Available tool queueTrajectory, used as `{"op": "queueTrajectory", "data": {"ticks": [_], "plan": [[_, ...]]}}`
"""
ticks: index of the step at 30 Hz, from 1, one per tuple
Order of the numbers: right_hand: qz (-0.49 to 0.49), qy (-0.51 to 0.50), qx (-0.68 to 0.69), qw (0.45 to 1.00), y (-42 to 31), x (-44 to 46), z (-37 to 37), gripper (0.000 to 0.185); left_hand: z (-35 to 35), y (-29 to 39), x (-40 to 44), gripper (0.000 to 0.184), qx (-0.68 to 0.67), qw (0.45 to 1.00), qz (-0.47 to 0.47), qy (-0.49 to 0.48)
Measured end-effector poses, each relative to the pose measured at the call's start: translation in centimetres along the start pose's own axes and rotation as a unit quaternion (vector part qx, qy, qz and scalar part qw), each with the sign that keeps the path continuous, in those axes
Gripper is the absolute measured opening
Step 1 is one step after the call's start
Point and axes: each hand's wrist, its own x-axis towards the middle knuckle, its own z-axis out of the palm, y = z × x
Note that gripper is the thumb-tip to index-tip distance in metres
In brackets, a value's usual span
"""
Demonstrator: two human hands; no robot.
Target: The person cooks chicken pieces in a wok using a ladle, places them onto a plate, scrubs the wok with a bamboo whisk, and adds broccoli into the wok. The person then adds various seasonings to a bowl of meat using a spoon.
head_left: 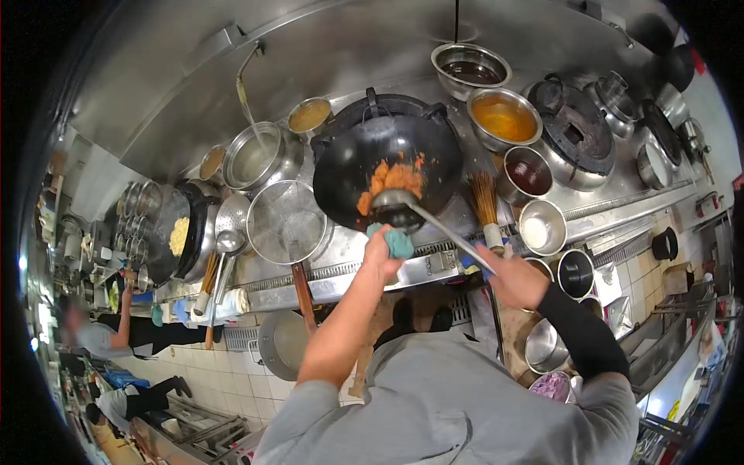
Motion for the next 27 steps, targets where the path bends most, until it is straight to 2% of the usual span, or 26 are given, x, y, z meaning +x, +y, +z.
{"op": "queueTrajectory", "data": {"ticks": [1, 3, 4, 6, 7, 8, 9, 10, 11, 12, 15, 16, 18, 22, 24, 26, 27], "plan": [[0.010, 0.042, 0.011, 0.999, 1.4, 2.9, 2.2, 0.073, -1.6, -0.4, 1.5, 0.006, -0.003, 0.998, 0.031, -0.051], [0.053, 0.110, 0.014, 0.992, 2.7, 7.1, 6.6, 0.071, -1.9, -2.5, -1.1, 0.003, 0.027, 0.999, 0.033, 0.019], [0.083, 0.134, 0.003, 0.987, 2.5, 8.5, 7.3, 0.071, -2.3, -3.9, -2.4, 0.006, 0.039, 0.997, 0.036, 0.051], [0.099, 0.172, 0.034, 0.980, 1.0, 7.8, 7.0, 0.072, -6.1, -7.3, -4.9, 0.022, 0.018, 0.999, 0.040, -0.004], [0.086, 0.183, 0.046, 0.978, 0.2, 6.7, 6.6, 0.073, -4.3, -7.4, -7.4, 0.022, 0.028, 0.997, 0.069, -0.027], [0.074, 0.190, 0.059, 0.977, -0.1, 5.3, 6.4, 0.074, -2.6, -7.1, -10.0, 0.024, 0.037, 0.994, 0.096, -0.046], [0.064, 0.187, 0.069, 0.978, -0.1, 4.0, 6.5, 0.074, -4.8, -7.0, -7.7, 0.019, 0.029, 0.996, 0.059, -0.065], [0.056, 0.179, 0.079, 0.979, -0.1, 2.5, 6.5, 0.073, -2.3, -6.2, -6.5, 0.013, -0.033, 0.998, 0.044, 0.033], [0.079, 0.134, 0.081, 0.985, -1.1, 1.0, 5.3, 0.073, -0.4, -4.3, -4.8, 0.006, -0.009, 0.997, 0.034, 0.062], [0.030, 0.139, 0.078, 0.987, -1.2, -0.7, 4.5, 0.071, 0.5, -2.7, -3.8, 0.005, 0.020, 0.996, 0.025, 0.087], [0.005, 0.068, 0.059, 0.996, -1.8, -4.2, 0.6, 0.072, -1.3, 0.0, -4.0, 0.018, -0.101, 0.984, -0.047, -0.142], [-0.011, 0.050, 0.036, 0.998, -2.2, -4.8, -0.3, 0.075, 3.8, 1.1, -8.9, 0.028, -0.017, 0.999, -0.022, 0.042], [0.023, 0.020, 0.035, 0.999, -3.4, -2.3, -1.1, 0.074, 0.5, 1.5, -6.0, 0.028, -0.018, 0.992, -0.045, -0.117], [0.019, 0.128, -0.024, 0.991, 1.2, 9.6, 7.6, 0.074, -0.6, 0.5, -2.4, 0.011, 0.028, 1.000, 0.009, -0.003], [0.071, 0.170, -0.005, 0.983, -1.1, 10.8, 7.9, 0.073, -2.4, -2.1, -4.3, 0.008, 0.064, 0.996, 0.033, 0.060], [0.100, 0.198, 0.020, 0.975, -2.3, 10.0, 8.0, 0.075, -8.5, -5.3, -4.9, 0.008, 0.040, 0.996, 0.004, -0.075], [0.091, 0.201, 0.040, 0.975, -2.9, 8.5, 7.6, 0.075, -5.2, -5.0, -7.7, 0.012, 0.024, 0.998, 0.040, -0.038]]}}
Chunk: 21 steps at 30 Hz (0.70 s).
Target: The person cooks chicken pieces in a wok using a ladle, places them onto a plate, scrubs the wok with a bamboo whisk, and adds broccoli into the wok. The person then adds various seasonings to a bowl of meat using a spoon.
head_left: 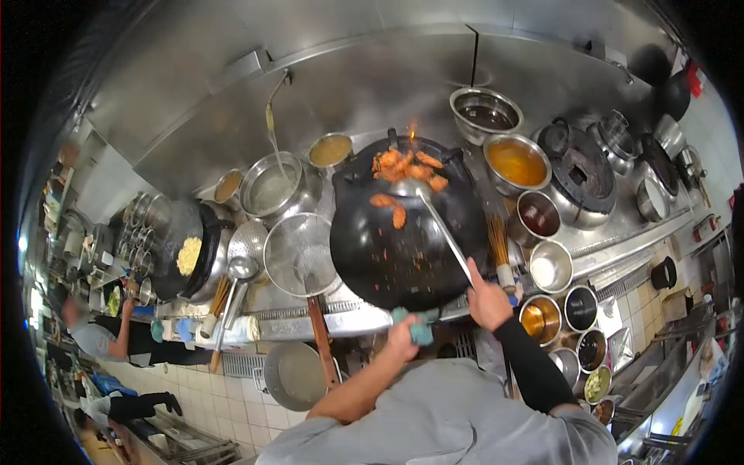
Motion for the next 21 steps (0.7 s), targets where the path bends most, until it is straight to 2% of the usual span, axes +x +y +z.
{"op": "queueTrajectory", "data": {"ticks": [3, 4, 5, 7, 9, 10, 11, 13, 14, 15, 18, 19, 20, 21], "plan": [[-0.014, -0.016, 0.042, 0.999, 0.5, -4.2, -2.4, 0.073, 2.3, 0.5, 1.4, 0.004, -0.038, 0.999, -0.012, 0.017], [-0.031, -0.018, 0.050, 0.998, 0.2, -5.5, -4.0, 0.069, 3.8, 1.8, 2.9, 0.016, -0.004, 0.998, -0.017, 0.062], [0.000, -0.072, 0.052, 0.996, -0.1, -6.8, -5.9, 0.069, 4.0, 2.9, 5.8, 0.017, -0.010, 0.996, -0.033, 0.077], [-0.058, -0.097, 0.041, 0.993, -0.1, -8.8, -9.6, 0.070, 4.9, 5.6, 4.7, 0.019, -0.060, 0.996, -0.060, 0.021], [-0.096, -0.136, 0.018, 0.986, -0.4, -9.4, -12.8, 0.070, 5.8, 6.8, 1.8, 0.022, -0.026, 0.994, -0.106, 0.006], [-0.084, -0.159, 0.008, 0.984, -0.5, -8.6, -13.0, 0.071, 5.6, 6.8, 1.9, 0.022, -0.010, 0.994, -0.103, 0.020], [-0.024, -0.179, -0.010, 0.984, -1.5, -7.1, -12.3, 0.066, 5.3, 6.9, 3.0, 0.022, -0.005, 0.995, -0.096, 0.024], [-0.051, -0.110, 0.013, 0.992, 1.1, -3.4, -6.6, 0.066, 4.4, 7.0, 6.7, 0.022, 0.003, 0.996, -0.080, 0.030], [-0.049, -0.083, 0.000, 0.995, 2.5, -0.9, -2.9, 0.066, 4.0, 6.1, 7.6, 0.017, 0.027, 0.997, -0.039, 0.062], [-0.047, -0.055, -0.012, 0.997, 3.0, 0.7, -0.3, 0.067, 3.0, 5.1, 7.4, 0.014, 0.032, 0.997, -0.039, 0.053], [0.004, -0.007, -0.025, 1.000, 1.1, 1.1, 1.7, 0.069, -2.9, 0.5, 4.5, 0.004, 0.027, 0.999, -0.023, 0.002], [0.009, 0.003, -0.019, 1.000, 0.5, 0.0, 1.0, 0.073, -4.7, -0.8, 3.7, 0.010, 0.013, 1.000, -0.015, -0.024], [0.005, 0.008, -0.018, 1.000, 0.2, -1.7, 0.7, 0.074, 0.2, 0.4, 0.1, 0.010, 0.006, 0.999, 0.003, 0.038], [0.001, 0.012, -0.018, 1.000, 0.3, -2.7, -0.1, 0.074, 0.9, 0.8, 0.0, 0.010, -0.006, 0.999, 0.001, 0.039]]}}
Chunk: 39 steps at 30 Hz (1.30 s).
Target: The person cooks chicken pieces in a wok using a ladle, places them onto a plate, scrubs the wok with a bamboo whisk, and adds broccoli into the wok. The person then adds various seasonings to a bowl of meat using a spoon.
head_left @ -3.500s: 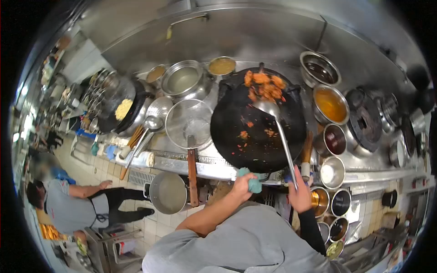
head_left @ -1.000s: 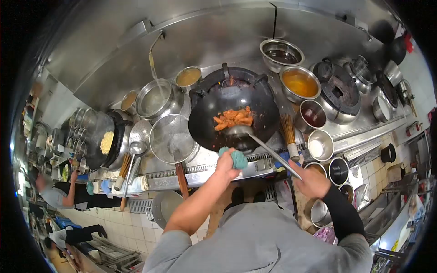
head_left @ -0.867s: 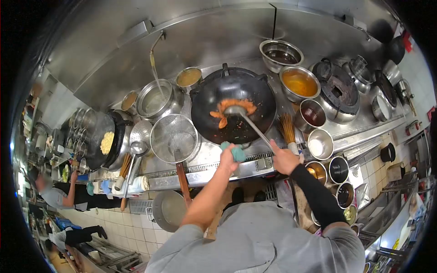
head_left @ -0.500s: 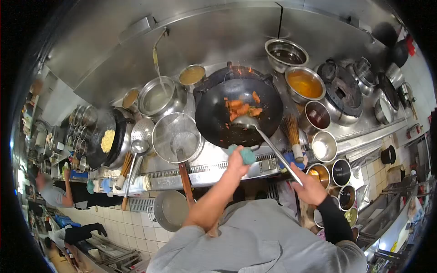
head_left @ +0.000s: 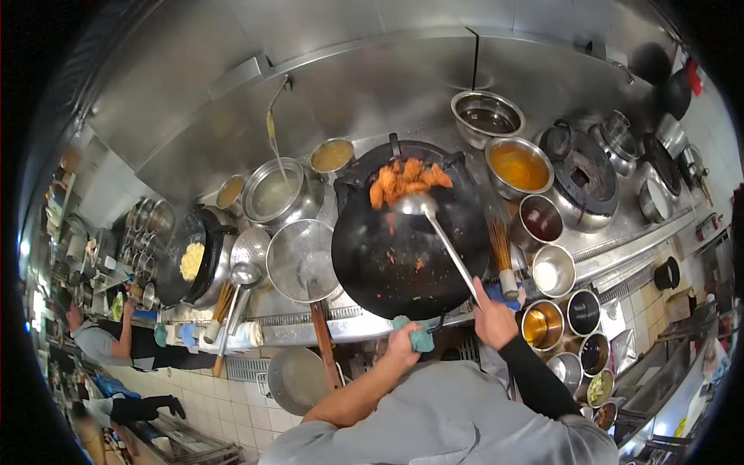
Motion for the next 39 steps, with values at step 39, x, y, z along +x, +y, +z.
{"op": "queueTrajectory", "data": {"ticks": [39], "plan": [[-0.032, 0.026, 0.138, 0.990, -0.5, -4.9, -5.9, 0.063, -1.6, 3.1, 0.6, 0.007, -0.006, 0.997, -0.067, -0.046]]}}
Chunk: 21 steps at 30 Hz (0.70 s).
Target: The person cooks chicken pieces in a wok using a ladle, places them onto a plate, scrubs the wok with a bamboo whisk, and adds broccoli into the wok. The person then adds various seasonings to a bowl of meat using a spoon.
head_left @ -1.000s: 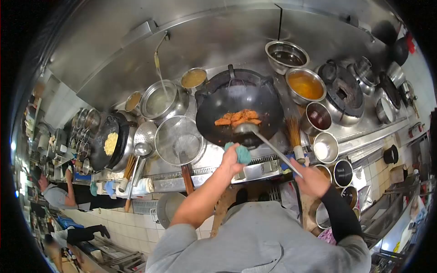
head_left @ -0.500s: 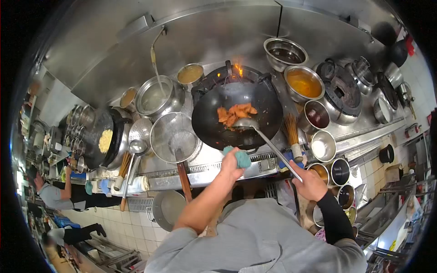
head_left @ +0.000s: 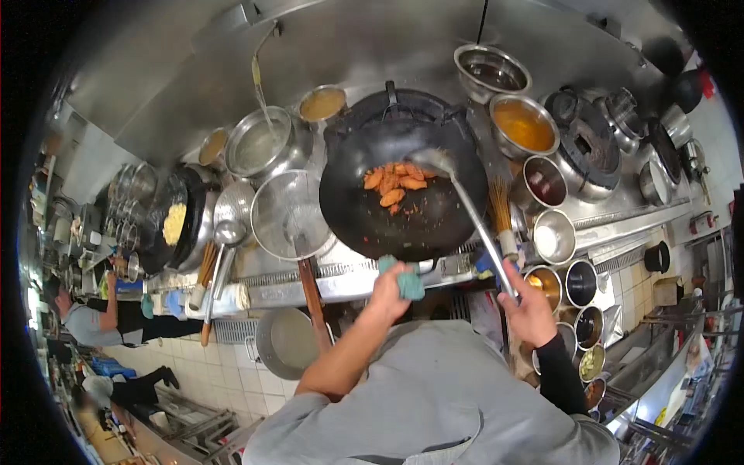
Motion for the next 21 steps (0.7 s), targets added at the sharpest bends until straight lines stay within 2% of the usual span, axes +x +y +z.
{"op": "queueTrajectory", "data": {"ticks": [1, 3, 6, 9, 10, 16, 19, 20, 21], "plan": [[0.095, -0.031, 0.032, 0.995, -2.2, 0.6, -1.5, 0.063, 2.7, 1.1, -0.7, 0.011, -0.019, 0.999, 0.021, 0.042], [0.092, -0.014, -0.028, 0.995, -1.8, 2.2, -1.5, 0.062, 4.4, 2.8, -1.0, 0.007, 0.004, 0.996, -0.001, 0.091], [0.020, 0.062, -0.064, 0.996, 1.2, 4.3, 0.8, 0.062, 2.8, 2.6, -0.7, 0.008, 0.020, 0.996, 0.005, 0.085], [0.060, 0.063, -0.029, 0.996, 2.2, 5.4, 2.2, 0.062, 2.3, 2.3, -1.6, 0.010, 0.044, 0.997, 0.022, 0.060], [0.180, 0.011, 0.045, 0.983, -0.4, 5.9, 1.3, 0.060, 2.2, 2.2, -1.6, 0.011, 0.040, 0.997, 0.023, 0.054], [0.264, -0.025, 0.153, 0.952, -1.5, 6.4, 1.8, 0.061, 1.4, 2.0, -1.7, 0.013, 0.059, 0.996, 0.052, 0.045], [0.310, -0.038, 0.267, 0.912, -1.8, 5.9, 2.5, 0.065, 1.5, 0.4, -1.3, 0.012, 0.165, 0.967, 0.169, 0.094], [0.319, -0.040, 0.312, 0.894, -1.9, 5.5, 2.8, 0.067, 0.7, -0.1, -1.4, 0.020, 0.261, 0.942, 0.187, 0.093], [0.334, -0.037, 0.396, 0.854, -2.8, 4.9, 2.9, 0.066, -1.9, -1.8, 0.2, 0.040, 0.281, 0.921, 0.253, 0.095]]}}
